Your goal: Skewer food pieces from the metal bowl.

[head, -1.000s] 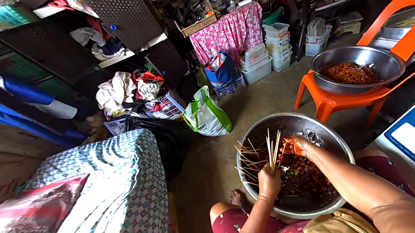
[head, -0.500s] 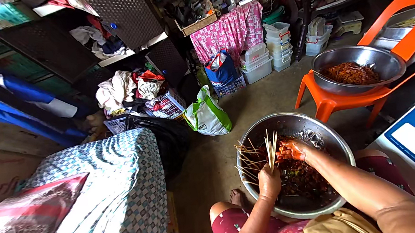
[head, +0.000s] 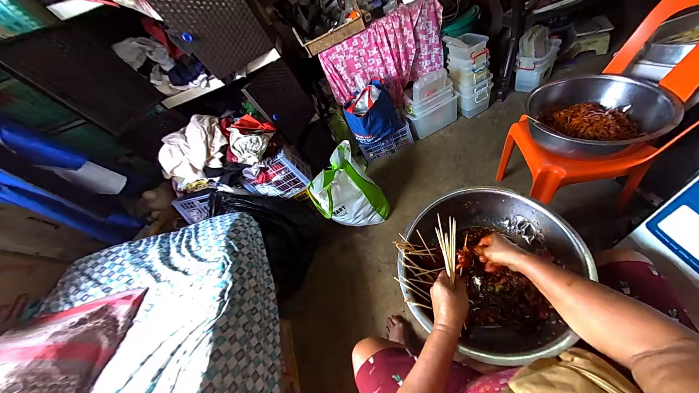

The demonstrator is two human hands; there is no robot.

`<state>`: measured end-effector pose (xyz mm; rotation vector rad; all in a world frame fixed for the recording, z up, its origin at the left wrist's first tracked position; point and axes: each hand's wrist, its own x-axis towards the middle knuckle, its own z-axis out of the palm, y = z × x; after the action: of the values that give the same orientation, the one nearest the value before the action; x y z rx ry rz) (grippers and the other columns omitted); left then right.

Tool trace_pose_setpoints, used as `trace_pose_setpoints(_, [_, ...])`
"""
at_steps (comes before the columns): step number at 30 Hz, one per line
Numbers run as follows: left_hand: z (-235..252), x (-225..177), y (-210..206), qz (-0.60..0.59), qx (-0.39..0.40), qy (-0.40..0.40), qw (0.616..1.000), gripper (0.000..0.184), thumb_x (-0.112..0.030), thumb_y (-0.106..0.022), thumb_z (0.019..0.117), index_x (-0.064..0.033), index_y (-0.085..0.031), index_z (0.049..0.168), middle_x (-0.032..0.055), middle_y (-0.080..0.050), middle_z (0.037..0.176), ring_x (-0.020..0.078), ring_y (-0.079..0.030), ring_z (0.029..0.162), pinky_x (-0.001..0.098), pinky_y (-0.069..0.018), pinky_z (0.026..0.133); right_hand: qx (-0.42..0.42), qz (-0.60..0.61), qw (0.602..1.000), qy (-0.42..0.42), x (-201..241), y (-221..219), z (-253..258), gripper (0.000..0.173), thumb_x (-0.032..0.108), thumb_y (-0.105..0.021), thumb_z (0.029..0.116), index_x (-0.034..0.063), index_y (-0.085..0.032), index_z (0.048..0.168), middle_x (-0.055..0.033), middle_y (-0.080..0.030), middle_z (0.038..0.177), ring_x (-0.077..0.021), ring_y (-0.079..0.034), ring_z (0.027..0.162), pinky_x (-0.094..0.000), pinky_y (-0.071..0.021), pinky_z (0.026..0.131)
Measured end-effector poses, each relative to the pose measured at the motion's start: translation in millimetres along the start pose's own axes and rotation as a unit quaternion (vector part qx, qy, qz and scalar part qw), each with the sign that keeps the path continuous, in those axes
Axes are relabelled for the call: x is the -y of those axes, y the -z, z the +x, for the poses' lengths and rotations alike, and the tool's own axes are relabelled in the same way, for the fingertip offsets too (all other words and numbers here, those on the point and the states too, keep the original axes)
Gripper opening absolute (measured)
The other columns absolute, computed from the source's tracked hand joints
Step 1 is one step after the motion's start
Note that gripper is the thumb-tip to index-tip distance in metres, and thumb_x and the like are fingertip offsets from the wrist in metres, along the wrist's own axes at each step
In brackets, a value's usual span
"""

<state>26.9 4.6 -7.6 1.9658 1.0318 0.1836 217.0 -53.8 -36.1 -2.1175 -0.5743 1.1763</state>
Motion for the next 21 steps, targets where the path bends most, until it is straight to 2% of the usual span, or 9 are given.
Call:
trace_pose_setpoints(2, [1,2,-1,-0.002,-0.004,-0.004,1.0,0.021,-0.017,-0.057,0.1023,0.0021,-0.066,0.108,0.0166,-0.067,0.09,0.0284,-0.066,0.086,0.0482,-0.0535,0.083,0.006,-0.263,0.964,-0.036,2,10,-4,0.044,0.027,-0.068,0.0966,-0.0081,-0.063,0.124,-0.0278,-0.064,0.128,-0.0392,-0.063,0.12,-0.0581,-0.049,0.102])
trace_pose_setpoints(4, [2,2,-1,-0.026,-0.011,-0.013,1.0,0.022,-0.017,-0.057,0.103,0.0022,-0.067,0.108,0.0155,-0.066,0.088,0.0269,-0.066,0.084,0.0469,-0.0536,0.082,0.039,-0.391,0.916,-0.08,8,7,-16,0.047,0.024,-0.075,0.0902,-0.0098,-0.064,0.121,-0.0298,-0.061,0.133,-0.0439,-0.058,0.128,-0.064,-0.046,0.103])
trace_pose_setpoints(8, [2,6,-3,-0.109,-0.04,-0.043,0.992,0.021,-0.017,-0.058,0.1029,0.0018,-0.067,0.104,0.0067,-0.06,0.075,0.0157,-0.058,0.067,0.0368,-0.0511,0.068,0.059,-0.409,0.908,-0.07,13,-5,-21,0.043,0.012,-0.072,0.0905,-0.0105,-0.061,0.125,-0.0311,-0.058,0.135,-0.047,-0.056,0.129,-0.0668,-0.0452,0.102])
trace_pose_setpoints(11, [4,11,-5,-0.153,-0.051,-0.048,0.986,0.017,-0.014,-0.058,0.1025,0.0012,-0.065,0.1,0.0008,-0.053,0.067,0.0095,-0.049,0.054,0.0297,-0.0456,0.055,0.066,-0.392,0.916,-0.047,4,-4,0,0.036,0.01,-0.071,0.091,-0.0112,-0.064,0.119,-0.0318,-0.06,0.13,-0.047,-0.059,0.124,-0.067,-0.0471,0.099])
trace_pose_setpoints(14, [4,12,-6,-0.18,-0.048,-0.048,0.981,0.016,-0.013,-0.056,0.1027,0.0008,-0.064,0.102,0.0003,-0.053,0.067,0.0085,-0.048,0.051,0.0282,-0.0443,0.052,0.046,-0.346,0.937,-0.02,-7,6,14,0.035,0.012,-0.068,0.0936,-0.009,-0.064,0.122,-0.0315,-0.061,0.129,-0.0466,-0.058,0.125,-0.0664,-0.045,0.102])
trace_pose_setpoints(16, [5,12,-6,-0.18,-0.046,-0.048,0.982,0.016,-0.013,-0.056,0.1028,0.0014,-0.065,0.103,0.0012,-0.054,0.068,0.0093,-0.049,0.052,0.0291,-0.0458,0.053,0.011,-0.272,0.962,0.007,-12,15,21,0.033,0.016,-0.068,0.0954,-0.0056,-0.066,0.121,-0.0299,-0.062,0.127,-0.0452,-0.058,0.125,-0.0655,-0.0434,0.104])
trace_pose_setpoints(18, [6,12,-7,-0.172,-0.049,-0.05,0.983,0.017,-0.013,-0.057,0.1022,0.0018,-0.065,0.103,0.0015,-0.055,0.068,0.0097,-0.05,0.053,0.0298,-0.0463,0.054,-0.049,-0.132,0.989,0.046,-25,17,38,0.028,0.013,-0.073,0.0921,-0.0067,-0.067,0.112,-0.0289,-0.066,0.115,-0.0424,-0.063,0.111,-0.0621,-0.048,0.098])
trace_pose_setpoints(19, [6,13,-7,-0.168,-0.05,-0.054,0.983,0.016,-0.013,-0.057,0.1018,0.0013,-0.065,0.103,0.0011,-0.055,0.068,0.0093,-0.05,0.053,0.0296,-0.0464,0.054,-0.073,-0.038,0.995,0.064,-32,15,48,0.026,0.008,-0.073,0.0908,-0.0084,-0.065,0.11,-0.0276,-0.067,0.109,-0.0382,-0.066,0.101,-0.057,-0.0525,0.092])
trace_pose_setpoints(21, [6,13,-7,-0.152,-0.048,-0.063,0.985,0.015,-0.012,-0.058,0.1007,0.0002,-0.066,0.101,0.0004,-0.055,0.069,0.0079,-0.051,0.055,0.0282,-0.0464,0.056,-0.073,0.177,0.98,0.059,-25,12,43,0.027,0.0,-0.061,0.0978,-0.0095,-0.054,0.122,-0.0234,-0.066,0.108,-0.0258,-0.068,0.088,-0.0412,-0.0583,0.081])
